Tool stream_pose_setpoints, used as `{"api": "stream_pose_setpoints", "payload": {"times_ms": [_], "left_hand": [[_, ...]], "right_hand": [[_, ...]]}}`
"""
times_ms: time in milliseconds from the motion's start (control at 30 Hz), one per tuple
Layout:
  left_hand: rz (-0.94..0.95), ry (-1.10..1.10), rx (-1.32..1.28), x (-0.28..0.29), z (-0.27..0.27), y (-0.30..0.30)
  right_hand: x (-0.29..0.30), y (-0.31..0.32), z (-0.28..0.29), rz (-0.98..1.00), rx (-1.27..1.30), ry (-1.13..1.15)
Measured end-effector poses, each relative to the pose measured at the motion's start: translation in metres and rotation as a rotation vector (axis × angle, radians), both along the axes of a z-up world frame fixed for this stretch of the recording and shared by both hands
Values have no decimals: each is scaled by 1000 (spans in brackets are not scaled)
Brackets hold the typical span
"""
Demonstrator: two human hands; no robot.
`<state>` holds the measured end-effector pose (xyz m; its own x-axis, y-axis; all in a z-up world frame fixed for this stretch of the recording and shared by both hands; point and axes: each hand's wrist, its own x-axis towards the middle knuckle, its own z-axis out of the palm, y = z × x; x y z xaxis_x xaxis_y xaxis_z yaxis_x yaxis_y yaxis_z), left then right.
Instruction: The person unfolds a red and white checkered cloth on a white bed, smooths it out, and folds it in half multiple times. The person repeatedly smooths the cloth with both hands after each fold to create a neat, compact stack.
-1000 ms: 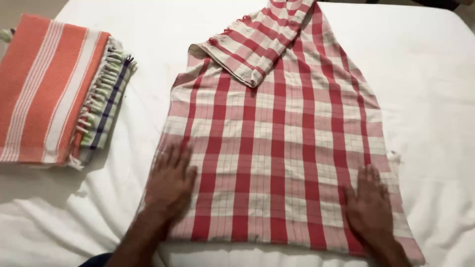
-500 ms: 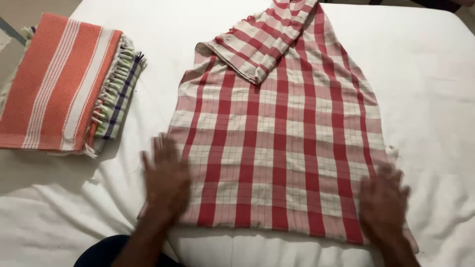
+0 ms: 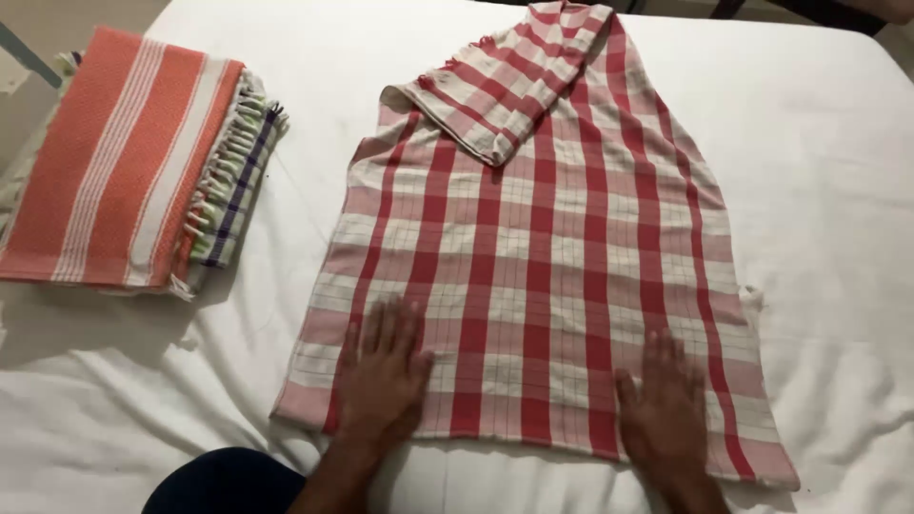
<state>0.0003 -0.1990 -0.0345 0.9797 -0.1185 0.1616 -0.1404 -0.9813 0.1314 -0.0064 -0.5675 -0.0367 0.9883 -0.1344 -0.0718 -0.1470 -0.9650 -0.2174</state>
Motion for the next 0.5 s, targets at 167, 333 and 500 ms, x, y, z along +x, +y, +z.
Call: {"api": "stream_pose_setpoints", "payload": {"times_ms": [167, 333, 500], "left_hand": [[174, 206, -72, 1, 11, 22], [352, 149, -7, 2, 15, 40], [298, 65, -103, 4, 6, 64]], "right_hand": [[-1, -31, -7, -84, -162, -38], [-6, -87, -26, -231, -104, -84], [-10, -91, -2, -407, 125, -83]]}}
